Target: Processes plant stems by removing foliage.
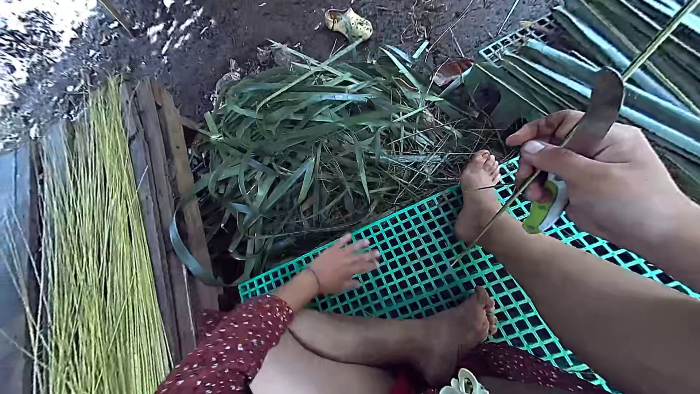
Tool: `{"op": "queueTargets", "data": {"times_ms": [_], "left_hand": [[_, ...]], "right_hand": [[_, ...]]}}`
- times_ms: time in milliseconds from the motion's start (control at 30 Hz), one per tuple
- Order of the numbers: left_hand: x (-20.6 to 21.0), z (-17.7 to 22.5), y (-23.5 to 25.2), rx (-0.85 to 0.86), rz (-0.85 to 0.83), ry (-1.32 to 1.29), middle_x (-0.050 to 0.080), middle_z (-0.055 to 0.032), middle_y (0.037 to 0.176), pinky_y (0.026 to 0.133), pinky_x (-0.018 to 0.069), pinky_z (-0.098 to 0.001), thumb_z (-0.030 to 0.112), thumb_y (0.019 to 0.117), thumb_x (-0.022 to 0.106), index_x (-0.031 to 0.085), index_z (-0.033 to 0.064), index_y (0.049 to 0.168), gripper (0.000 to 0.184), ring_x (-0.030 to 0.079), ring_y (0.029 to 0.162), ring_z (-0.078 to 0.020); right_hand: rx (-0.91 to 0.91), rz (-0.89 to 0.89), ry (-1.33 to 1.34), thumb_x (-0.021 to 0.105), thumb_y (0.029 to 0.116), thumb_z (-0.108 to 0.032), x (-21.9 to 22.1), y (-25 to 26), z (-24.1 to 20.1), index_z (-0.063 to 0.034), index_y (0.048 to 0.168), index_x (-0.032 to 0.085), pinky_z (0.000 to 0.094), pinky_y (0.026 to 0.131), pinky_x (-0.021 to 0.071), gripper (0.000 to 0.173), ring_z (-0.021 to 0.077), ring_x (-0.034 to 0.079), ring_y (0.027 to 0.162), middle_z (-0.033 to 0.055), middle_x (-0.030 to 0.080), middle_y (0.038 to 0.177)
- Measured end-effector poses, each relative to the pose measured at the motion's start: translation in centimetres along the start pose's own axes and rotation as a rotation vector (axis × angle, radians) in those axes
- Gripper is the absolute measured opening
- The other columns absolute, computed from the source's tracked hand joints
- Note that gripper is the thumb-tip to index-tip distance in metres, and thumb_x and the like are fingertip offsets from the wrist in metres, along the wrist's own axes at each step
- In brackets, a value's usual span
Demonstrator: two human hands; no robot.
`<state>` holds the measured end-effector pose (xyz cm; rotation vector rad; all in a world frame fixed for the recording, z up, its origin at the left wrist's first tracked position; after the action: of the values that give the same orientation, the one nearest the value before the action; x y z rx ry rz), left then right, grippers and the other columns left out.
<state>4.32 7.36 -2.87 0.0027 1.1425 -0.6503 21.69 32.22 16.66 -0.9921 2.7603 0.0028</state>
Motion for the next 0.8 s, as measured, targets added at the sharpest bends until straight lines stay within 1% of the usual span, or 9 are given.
{"op": "queueTargets", "data": {"times_ms": [133, 233, 333, 367, 433, 500, 567, 733, 800], "left_hand": [[7.9, 2.1, -1.0, 0.157, -0.124, -0.109, 0.047, 0.0009, 0.159, 0.124, 0.0192, -0.0621, 0.026, 0.1023, 0.061, 0.059, 0.0268, 0.147, 0.044, 0.031, 0.154, -0.0283], [3.5, -8.1, -4.6, -0.498, 0.134, -0.075, 0.045, -0.0099, 0.16, 0.121, 0.0188, -0.0661, 0.021, 0.1052, 0.053, 0.055, 0.0145, 0.149, 0.045, 0.032, 0.153, -0.0345], [0.4, -16.1, -11.1, -1.218, 0.417, -0.062, 0.012, -0.0122, 0.173, 0.12, 0.0013, -0.0726, 0.035, 0.1105, 0.038, 0.024, 0.0144, 0.165, 0.06, 0.001, 0.159, -0.039], [-0.1, -15.5, -10.9, -1.194, 0.446, -0.061, 0.008, -0.0166, 0.172, 0.12, 0.0004, -0.073, 0.037, 0.1097, 0.039, 0.02, 0.0104, 0.165, 0.065, -0.002, 0.158, -0.0416], [0.7, -9.5, -6.5, -0.734, 0.358, -0.069, 0.027, -0.0238, 0.166, 0.121, 0.0086, -0.0712, 0.031, 0.1041, 0.056, 0.039, 0.0028, 0.157, 0.062, 0.013, 0.157, -0.0435], [4.0, -1.5, -2.1, -0.126, 0.12, -0.063, 0.049, -0.0123, 0.157, 0.119, 0.0232, -0.0681, 0.03, 0.0972, 0.067, 0.06, 0.0152, 0.145, 0.051, 0.035, 0.151, -0.0376], [7.3, 0.8, -1.0, 0.122, -0.077, -0.056, 0.046, -0.0021, 0.16, 0.122, 0.0183, -0.0658, 0.034, 0.099, 0.065, 0.06, 0.0291, 0.146, 0.048, 0.031, 0.154, -0.0312], [-0.9, -11.4, -4.2, -0.848, 0.436, -0.246, 0.031, -0.0178, 0.166, 0.122, 0.0067, -0.0692, 0.021, 0.1075, 0.047, 0.049, 0.007, 0.153, 0.047, 0.017, 0.157, -0.0405], [-6.7, -9.1, -4.0, -0.805, 0.791, -0.491, 0.049, -0.0191, 0.154, 0.122, 0.0302, -0.0508, 0.02, 0.108, 0.044, 0.055, -0.0006, 0.145, 0.044, 0.043, 0.146, -0.0314]], "right_hand": [[-0.073, -0.026, -0.047, 0.047, 0.1055, -0.018, 2.2, -0.3, -1.4, -0.0152, 0.114, 0.061, 0.0147, 0.042, 0.0457, 0.017, 0.001, 0.051, 0.046, -0.0048, 0.059, 0.07], [-0.097, -0.065, -0.074, 0.047, 0.1049, -0.016, 2.2, 0.1, -1.8, -0.0141, 0.114, 0.061, 0.0135, 0.045, 0.0464, 0.017, -0.0007, 0.053, 0.05, -0.0073, 0.061, 0.072], [-0.087, -0.054, -0.083, 0.047, 0.1052, -0.015, 1.9, 0.5, -1.7, -0.0133, 0.113, 0.061, 0.0134, 0.044, 0.0449, 0.016, -0.0002, 0.052, 0.049, -0.0063, 0.06, 0.071], [-0.089, -0.049, -0.08, 0.047, 0.1051, -0.014, 2.0, 0.7, -1.8, -0.0131, 0.113, 0.061, 0.0132, 0.043, 0.0452, 0.016, -0.0006, 0.052, 0.049, -0.0067, 0.059, 0.071], [-0.09, -0.061, -0.062, 0.047, 0.1035, -0.011, 2.5, 1.3, -2.1, -0.0116, 0.111, 0.06, 0.0123, 0.045, 0.0467, 0.015, -0.0026, 0.053, 0.05, -0.0094, 0.06, 0.071], [-0.074, -0.083, -0.057, 0.047, 0.1015, -0.009, 3.1, 1.5, -2.2, -0.009, 0.112, 0.061, 0.013, 0.046, 0.0464, 0.017, -0.0022, 0.054, 0.05, -0.0089, 0.06, 0.07], [-0.046, -0.103, -0.073, 0.046, 0.1041, -0.008, 3.9, 1.2, -2.0, -0.0068, 0.116, 0.06, 0.0147, 0.046, 0.0464, 0.018, 0.0, 0.054, 0.051, -0.0052, 0.061, 0.071], [-0.055, -0.134, 0.036, 0.046, 0.1053, -0.009, 4.1, 1.5, -1.6, -0.0067, 0.122, 0.058, 0.0181, 0.047, 0.0496, 0.021, 0.005, 0.056, 0.05, -0.0001, 0.063, 0.074], [-0.047, -0.145, 0.066, 0.046, 0.1046, -0.008, 4.3, 1.7, -1.8, -0.0061, 0.121, 0.058, 0.0192, 0.049, 0.051, 0.021, 0.0065, 0.057, 0.051, 0.0011, 0.064, 0.076]]}}
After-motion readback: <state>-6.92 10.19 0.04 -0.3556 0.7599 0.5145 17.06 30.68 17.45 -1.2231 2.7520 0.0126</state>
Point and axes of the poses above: each hand's wrist, its own y-axis towards the middle knuckle, its own x-axis out of the palm, z = x × y, the point moved 9 cm from there along y, towards the middle knuckle
